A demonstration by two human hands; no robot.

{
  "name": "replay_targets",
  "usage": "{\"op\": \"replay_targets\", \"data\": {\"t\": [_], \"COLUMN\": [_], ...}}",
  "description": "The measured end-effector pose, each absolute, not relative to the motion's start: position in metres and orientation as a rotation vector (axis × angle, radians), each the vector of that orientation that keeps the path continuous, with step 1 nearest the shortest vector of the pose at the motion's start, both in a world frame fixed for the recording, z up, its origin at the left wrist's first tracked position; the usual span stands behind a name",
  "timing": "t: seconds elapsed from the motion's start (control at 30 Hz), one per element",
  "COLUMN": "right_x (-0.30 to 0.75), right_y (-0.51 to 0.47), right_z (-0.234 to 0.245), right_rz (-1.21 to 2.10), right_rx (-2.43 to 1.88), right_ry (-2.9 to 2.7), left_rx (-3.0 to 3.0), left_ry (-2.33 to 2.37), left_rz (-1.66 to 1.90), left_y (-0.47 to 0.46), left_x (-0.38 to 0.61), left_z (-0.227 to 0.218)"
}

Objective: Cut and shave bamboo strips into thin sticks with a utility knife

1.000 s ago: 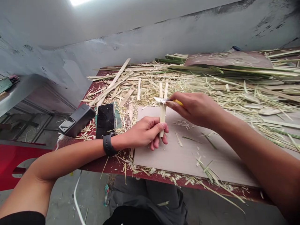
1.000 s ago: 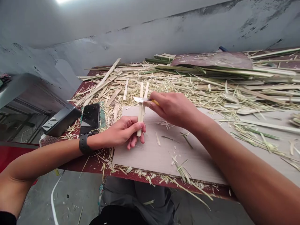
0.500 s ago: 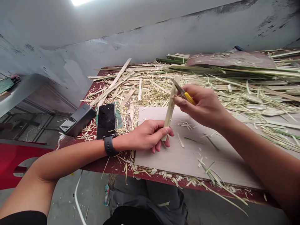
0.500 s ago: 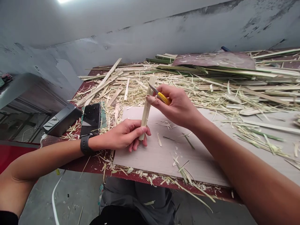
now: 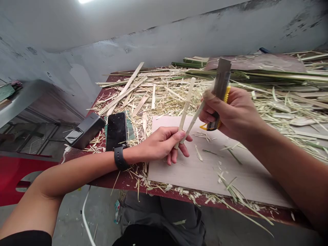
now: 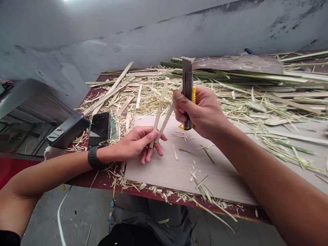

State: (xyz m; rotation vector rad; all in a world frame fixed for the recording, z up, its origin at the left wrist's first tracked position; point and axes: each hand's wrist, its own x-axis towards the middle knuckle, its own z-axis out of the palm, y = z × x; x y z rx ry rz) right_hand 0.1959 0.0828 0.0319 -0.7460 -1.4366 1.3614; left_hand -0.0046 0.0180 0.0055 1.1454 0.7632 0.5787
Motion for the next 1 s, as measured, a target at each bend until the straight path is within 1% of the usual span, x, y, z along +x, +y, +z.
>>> {"op": "replay_targets", "data": {"t": [0.17, 0.3, 0.63, 0.8, 1.0], "right_x": [0.1974, 0.1975, 0.2002, 0.1999, 0.1993], "right_y": [0.0818, 0.0808, 0.0822, 0.0793, 0.0751], "right_z": [0.0309, 0.0271, 0.0237, 0.0262, 0.0287], "right_rz": [1.447, 1.418, 1.39, 1.336, 1.209], "right_rx": [-0.779, -0.863, -0.903, -0.866, -0.923], "right_ry": [-1.534, -1.564, -1.692, -1.816, -1.959], "left_rx": [1.152, 1.185, 1.17, 1.173, 1.196], "left_ry": [0.751, 0.756, 0.789, 0.809, 0.785], "left_rz": [0.565, 0.555, 0.534, 0.516, 0.532], "left_y": [0.0182, 0.0174, 0.0176, 0.0169, 0.0162], "left_x": [-0.0045, -0.0045, -0.004, -0.0032, -0.0042], "left_z": [0.0054, 0.0074, 0.009, 0.0105, 0.0095]}}
